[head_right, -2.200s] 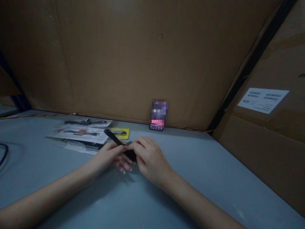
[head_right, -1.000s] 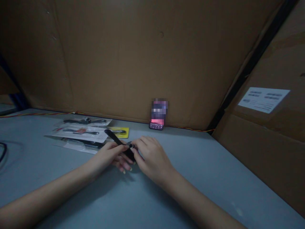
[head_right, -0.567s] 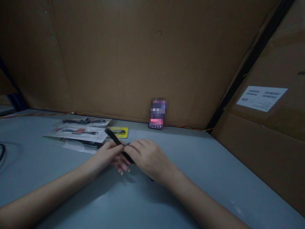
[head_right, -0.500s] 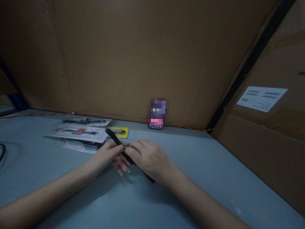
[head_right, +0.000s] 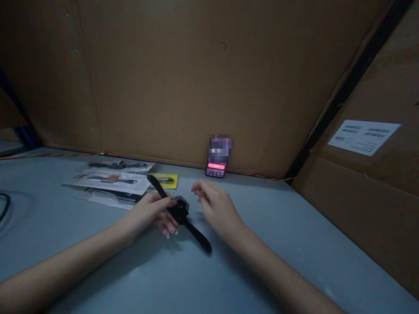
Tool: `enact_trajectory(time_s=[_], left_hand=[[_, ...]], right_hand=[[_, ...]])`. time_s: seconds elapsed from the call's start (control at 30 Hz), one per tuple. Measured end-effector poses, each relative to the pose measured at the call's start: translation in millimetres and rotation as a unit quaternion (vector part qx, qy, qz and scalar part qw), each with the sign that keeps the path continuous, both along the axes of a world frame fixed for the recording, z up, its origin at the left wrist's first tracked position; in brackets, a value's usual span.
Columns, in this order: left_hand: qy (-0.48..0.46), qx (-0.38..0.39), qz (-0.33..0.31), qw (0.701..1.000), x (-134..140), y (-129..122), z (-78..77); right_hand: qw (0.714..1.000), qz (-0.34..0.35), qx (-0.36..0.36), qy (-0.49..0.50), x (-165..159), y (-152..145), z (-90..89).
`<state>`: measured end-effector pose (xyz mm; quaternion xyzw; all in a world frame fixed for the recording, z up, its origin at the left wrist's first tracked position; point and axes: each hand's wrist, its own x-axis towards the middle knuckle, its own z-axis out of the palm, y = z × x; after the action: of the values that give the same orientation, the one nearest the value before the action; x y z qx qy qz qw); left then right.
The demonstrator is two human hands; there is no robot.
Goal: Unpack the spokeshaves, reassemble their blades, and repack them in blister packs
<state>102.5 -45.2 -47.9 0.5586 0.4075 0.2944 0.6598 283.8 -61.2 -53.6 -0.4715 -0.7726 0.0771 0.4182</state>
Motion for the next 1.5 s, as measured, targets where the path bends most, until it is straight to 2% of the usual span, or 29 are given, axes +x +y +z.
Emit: enact_trajectory(time_s=[0.07, 0.17, 0.27, 0.33, 0.4, 0.5, 0.6, 0.73, 0.9, 1.0, 1.1, 1.27, 1.5], left_hand=[[0.001, 0.004, -0.006, 1.0, 0, 1, -0.6], [0.0, 0.01, -0.009, 1.0, -1, 3, -1.3], [-0.001, 0.013, -0.019, 1.0, -1, 3, -1.3], [0.001, 0.013, -0.034, 0.999, -2, 2, -0.9], [0.002, 0.011, -0.045, 0.999, -1, 2, -0.7], [0.0, 0.0, -0.043, 0.999, 0, 0, -0.9], [-0.007, -0.015, -0.039, 0.999, 0, 0, -1.9], [-0.031, -0.053, -0.03, 0.998, -1, 3, -2.5], [-0.044, -0.13, -0.078, 0.988, -4, 4, -3.9], [-0.062, -0.112, -0.1, 0.987, -4, 2, -7.9], [-0.031, -0.087, -0.098, 0.991, -4, 0, -10.8], [0.063, -0.088, -0.11, 0.988, -7, 2, -12.3], [0.153, -0.062, -0.132, 0.977, -7, 4, -13.2]], right_hand=[[0.987, 0.002, -0.116, 0.107, 1, 7, -5.1], [0.941, 0.034, -0.249, 0.225, -1, 14, -10.5], [0.896, 0.078, -0.332, 0.286, -8, 11, -9.8], [0.878, 0.113, -0.35, 0.306, -11, 6, -7.9], [0.886, 0.13, -0.34, 0.287, -13, 4, -7.6], [0.908, 0.108, -0.325, 0.241, -11, 5, -11.1], [0.913, 0.095, -0.322, 0.231, -5, 10, -13.0], [0.922, 0.08, -0.306, 0.223, 10, 16, -6.7], [0.941, 0.047, -0.303, 0.144, 33, 28, -3.6], [0.942, 0.036, -0.315, 0.106, 39, 34, -8.8], [0.94, 0.037, -0.328, 0.091, 39, 36, -14.2], [0.947, 0.026, -0.315, 0.062, 36, 34, -19.5], [0.979, -0.059, -0.189, -0.044, 36, 36, -28.3]])
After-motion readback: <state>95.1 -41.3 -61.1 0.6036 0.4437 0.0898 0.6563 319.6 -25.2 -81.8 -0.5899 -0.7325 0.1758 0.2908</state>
